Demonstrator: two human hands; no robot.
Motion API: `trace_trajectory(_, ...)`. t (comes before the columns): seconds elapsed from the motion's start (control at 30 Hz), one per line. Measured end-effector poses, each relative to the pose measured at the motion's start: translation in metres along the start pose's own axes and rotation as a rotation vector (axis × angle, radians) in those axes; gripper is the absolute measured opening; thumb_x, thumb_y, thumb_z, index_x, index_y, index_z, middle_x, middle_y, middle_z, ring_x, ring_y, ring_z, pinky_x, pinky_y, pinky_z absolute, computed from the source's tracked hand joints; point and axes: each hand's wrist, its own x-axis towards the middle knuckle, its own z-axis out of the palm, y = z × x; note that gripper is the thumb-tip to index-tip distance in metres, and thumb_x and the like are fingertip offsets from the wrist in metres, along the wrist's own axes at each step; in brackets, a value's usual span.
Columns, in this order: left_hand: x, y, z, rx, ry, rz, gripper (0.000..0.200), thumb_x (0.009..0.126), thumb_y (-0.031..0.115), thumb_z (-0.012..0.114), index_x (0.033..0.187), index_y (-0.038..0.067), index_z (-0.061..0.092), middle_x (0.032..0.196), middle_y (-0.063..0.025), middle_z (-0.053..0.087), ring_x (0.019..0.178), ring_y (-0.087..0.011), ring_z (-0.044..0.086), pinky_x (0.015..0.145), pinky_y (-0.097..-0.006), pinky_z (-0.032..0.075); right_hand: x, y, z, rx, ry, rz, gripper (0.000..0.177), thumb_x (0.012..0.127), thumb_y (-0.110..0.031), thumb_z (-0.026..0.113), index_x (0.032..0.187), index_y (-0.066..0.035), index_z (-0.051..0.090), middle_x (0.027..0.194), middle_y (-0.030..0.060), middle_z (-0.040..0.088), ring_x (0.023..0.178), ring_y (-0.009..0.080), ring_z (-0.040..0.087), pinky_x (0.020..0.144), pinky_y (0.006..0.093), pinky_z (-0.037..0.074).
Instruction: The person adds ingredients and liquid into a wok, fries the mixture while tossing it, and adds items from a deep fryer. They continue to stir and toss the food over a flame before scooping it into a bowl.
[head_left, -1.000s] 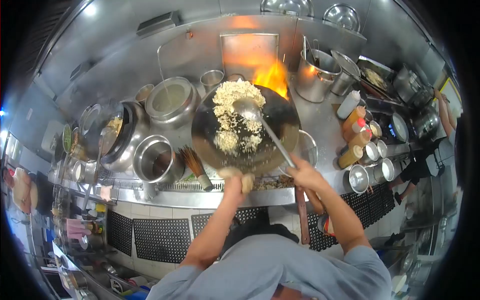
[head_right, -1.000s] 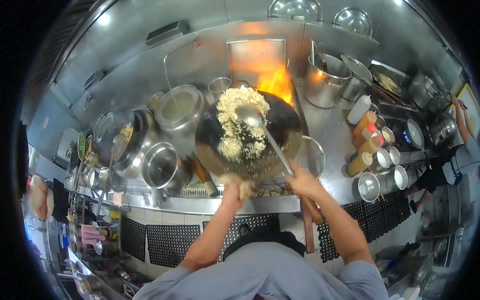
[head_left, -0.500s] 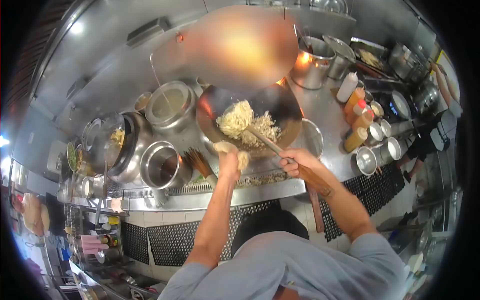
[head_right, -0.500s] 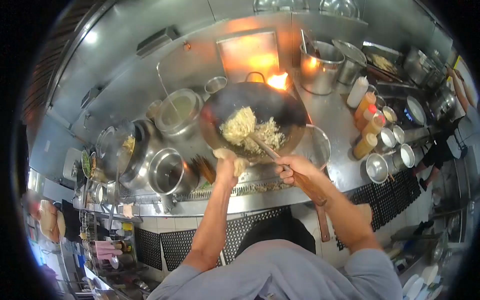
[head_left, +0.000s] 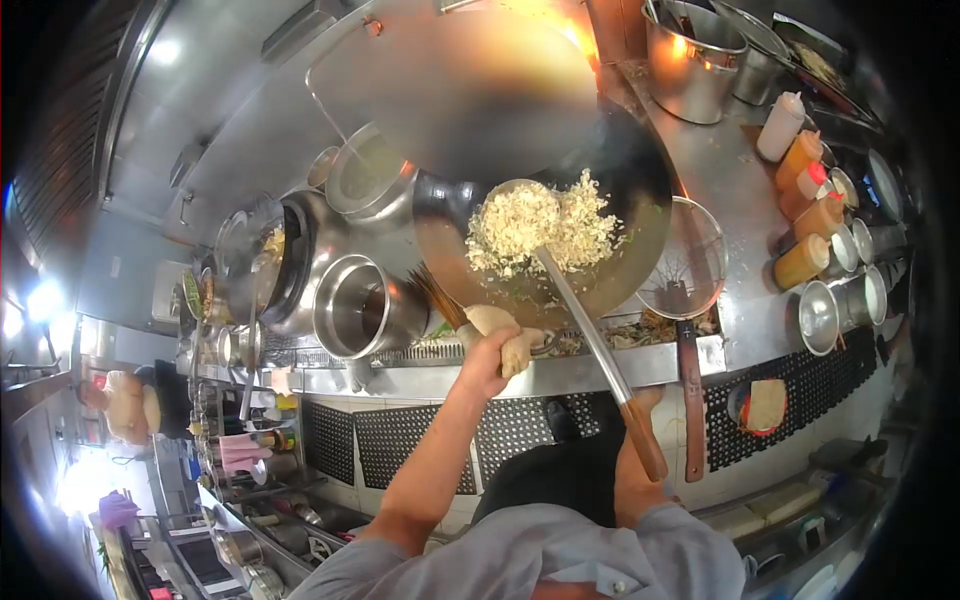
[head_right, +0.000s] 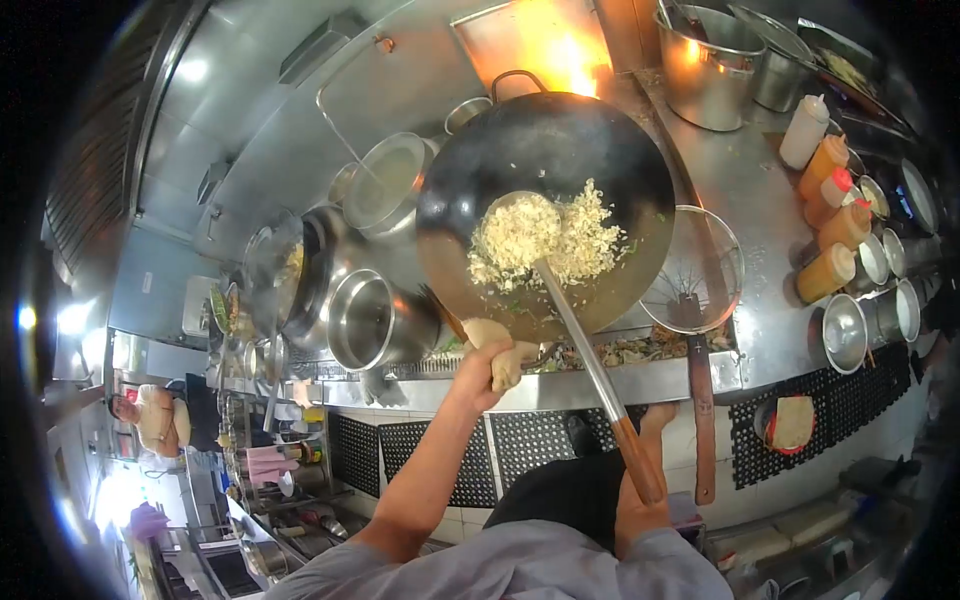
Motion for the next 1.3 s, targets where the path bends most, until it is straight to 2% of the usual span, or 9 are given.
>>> trace_trajectory(0.13,0.003,-0.020,-0.010,-0.121,-0.035,-0.059,0.034,0.089,0.014,0.056,0.114,-0.006,0.046,0.102,-0.0208,0.063,0.084,-0.0221,0.065,0.061,-0.0301,0.053,-0.025,-0.004,0.003,-0.080,0.027,0.132,0.061,0.094,-0.051,0.044,0.126,0.000,0.048,0.092,0.0207,0.064,0.069,0.0298,0.065,0.057,0.0360,0.056)
trace_trajectory(0.27,0.012,-0.038,-0.018,-0.133,-0.048,-0.073,0.034,0.087,0.016,0.055,0.111,-0.007,0.049,0.099,-0.0217,0.064,0.077,-0.0214,0.064,0.056,-0.0300,0.053,-0.200,-0.029,0.116,-0.299,-0.034,0.410,0.066,0.094,-0.057,0.042,0.127,0.000,0.048,0.090,0.0206,0.064,0.065,0.0310,0.065,0.055,0.0363,0.056)
trace_trajectory(0.4,0.021,-0.074,-0.032,-0.226,-0.264,-0.072,0.031,0.086,0.016,0.052,0.107,-0.007,0.051,0.094,-0.0229,0.065,0.066,-0.0218,0.064,0.051,-0.0308,0.052,-0.245,-0.076,0.188,-0.644,-0.341,0.487,0.044,0.098,-0.034,0.042,0.129,-0.002,0.047,0.081,0.0079,0.058,0.047,0.0176,0.053,0.040,0.0315,0.044)
trace_trajectory(0.53,-0.030,-0.059,0.017,-0.602,-0.035,0.100,0.018,0.091,0.016,0.053,0.101,0.001,0.054,0.084,-0.0132,0.065,0.064,-0.0249,0.064,0.054,-0.0387,0.053,-0.203,-0.094,0.270,-0.597,-0.434,0.984,0.033,0.099,-0.021,0.038,0.127,-0.008,0.050,0.061,-0.0014,0.041,0.034,0.0068,0.033,0.031,0.0260,0.030)
trace_trajectory(0.67,-0.116,-0.061,0.003,-0.740,-0.117,0.399,0.012,0.085,0.004,0.050,0.095,0.000,0.051,0.073,-0.0095,0.056,0.057,-0.0200,0.056,0.047,-0.0340,0.045,-0.270,-0.107,0.333,-1.154,-0.408,0.865,0.034,0.097,-0.013,0.034,0.127,-0.005,0.048,0.061,0.0013,0.040,0.032,0.0096,0.033,0.028,0.0271,0.027)
trace_trajectory(0.77,-0.240,-0.083,0.027,-0.691,0.060,0.415,0.025,0.079,0.009,0.058,0.100,-0.004,0.052,0.081,-0.0150,0.060,0.067,-0.0198,0.063,0.053,-0.0307,0.053,-0.364,-0.134,0.357,-1.656,-0.485,0.651,0.029,0.092,-0.019,0.057,0.117,-0.006,0.049,0.076,0.0013,0.061,0.049,0.0069,0.046,0.039,0.0185,0.036)
trace_trajectory(0.93,-0.347,-0.118,-0.033,-0.665,0.422,0.650,0.046,0.076,0.006,0.057,0.119,-0.007,0.047,0.096,-0.0142,0.060,0.078,-0.0199,0.065,0.060,-0.0303,0.056,-0.391,-0.003,0.388,-1.908,-0.818,0.845,0.040,0.086,-0.032,0.064,0.112,-0.007,0.047,0.072,-0.0015,0.058,0.044,0.0061,0.043,0.034,0.0192,0.032)
trace_trajectory(0.97,-0.355,-0.129,-0.043,-0.699,0.521,0.722,0.048,0.075,0.005,0.056,0.121,-0.006,0.045,0.100,-0.0143,0.059,0.081,-0.0208,0.065,0.063,-0.0313,0.056,-0.371,0.035,0.381,-1.507,-0.877,1.299,0.037,0.096,-0.010,0.033,0.132,-0.002,0.040,0.064,0.0038,0.039,0.033,0.0100,0.034,0.029,0.0271,0.028)
trace_trajectory(1.3,-0.405,-0.229,-0.239,-0.950,1.043,0.950,0.047,0.077,-0.003,0.048,0.123,0.001,0.041,0.097,-0.0102,0.055,0.078,-0.0190,0.061,0.060,-0.0318,0.052,-0.381,0.379,0.270,-1.581,-0.652,1.792,0.031,0.093,-0.006,0.041,0.123,0.000,0.047,0.063,-0.0008,0.041,0.036,0.0056,0.038,0.033,0.0244,0.036)
